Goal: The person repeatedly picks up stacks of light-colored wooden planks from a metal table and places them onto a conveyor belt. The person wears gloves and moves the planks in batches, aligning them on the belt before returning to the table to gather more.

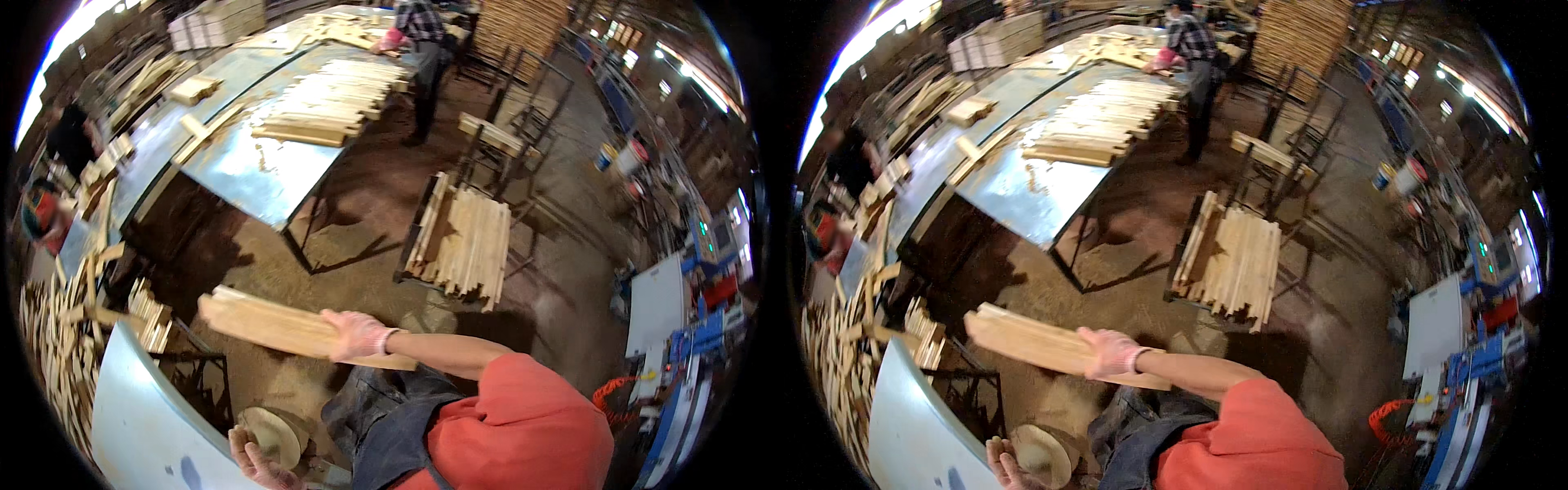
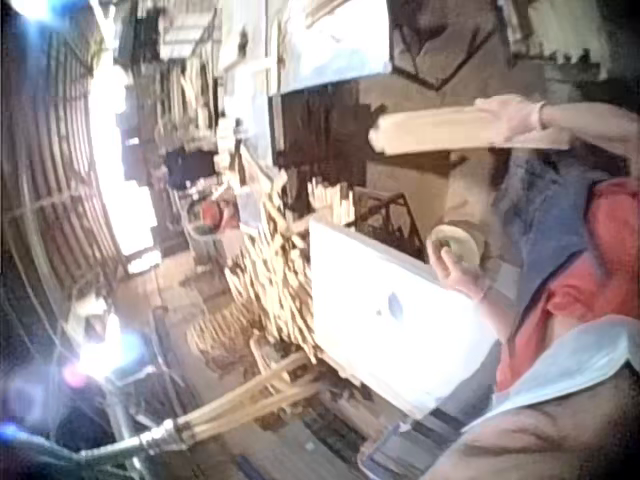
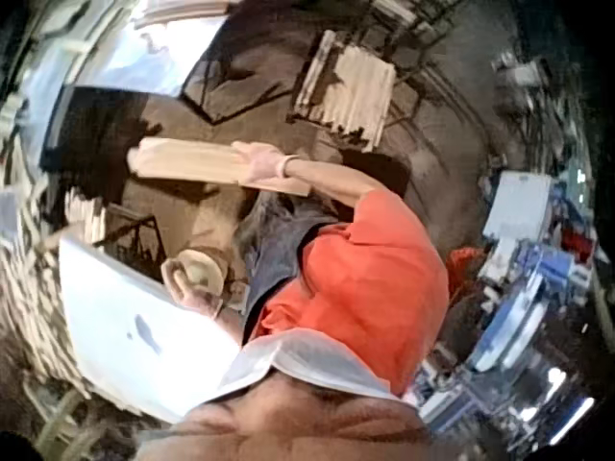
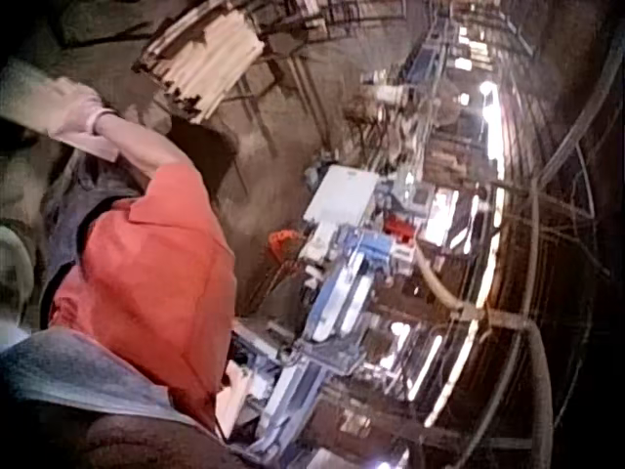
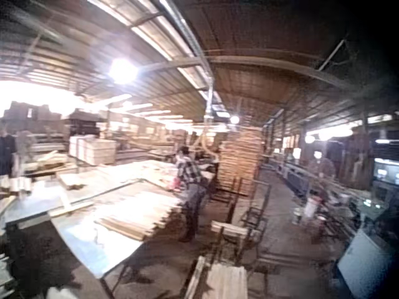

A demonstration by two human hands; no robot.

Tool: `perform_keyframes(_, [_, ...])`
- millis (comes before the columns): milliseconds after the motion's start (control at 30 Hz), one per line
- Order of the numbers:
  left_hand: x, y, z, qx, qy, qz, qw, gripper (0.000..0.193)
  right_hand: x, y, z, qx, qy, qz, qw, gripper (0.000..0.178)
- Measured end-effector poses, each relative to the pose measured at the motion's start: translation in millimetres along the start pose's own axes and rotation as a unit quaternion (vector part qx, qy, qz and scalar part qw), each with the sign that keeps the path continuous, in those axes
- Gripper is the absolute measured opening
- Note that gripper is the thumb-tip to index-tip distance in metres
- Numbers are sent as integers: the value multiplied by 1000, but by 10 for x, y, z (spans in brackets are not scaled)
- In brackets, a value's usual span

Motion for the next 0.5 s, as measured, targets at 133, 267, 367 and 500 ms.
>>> perform_keyframes(133, [-606, -194, -680, 14, -35, -115, 993, 42, 334, 964, 1314, -111, -20, 212, 971, 122])
perform_keyframes(267, [-1311, -196, -962, 89, -53, -191, 976, 44, 842, 1599, 1827, -234, -85, 329, 911, 126])
perform_keyframes(367, [-1895, -299, -1121, 132, -88, -208, 965, 41, 1172, 1674, 2239, -330, -139, 392, 847, 120])
perform_keyframes(500, [-2629, -601, -1369, 166, -135, -261, 941, 39, 1121, 1508, 3779, -339, -164, 493, 784, 120])
Point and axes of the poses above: each hand's wrist, its own y-axis away from the middle knuckle, its own x-axis out of the back of the hand, z = x × y, the point moved 1 cm from there along -y, towards the middle knuckle, and after that the axes turned 7 degrees about x, right-handed, at the moved point
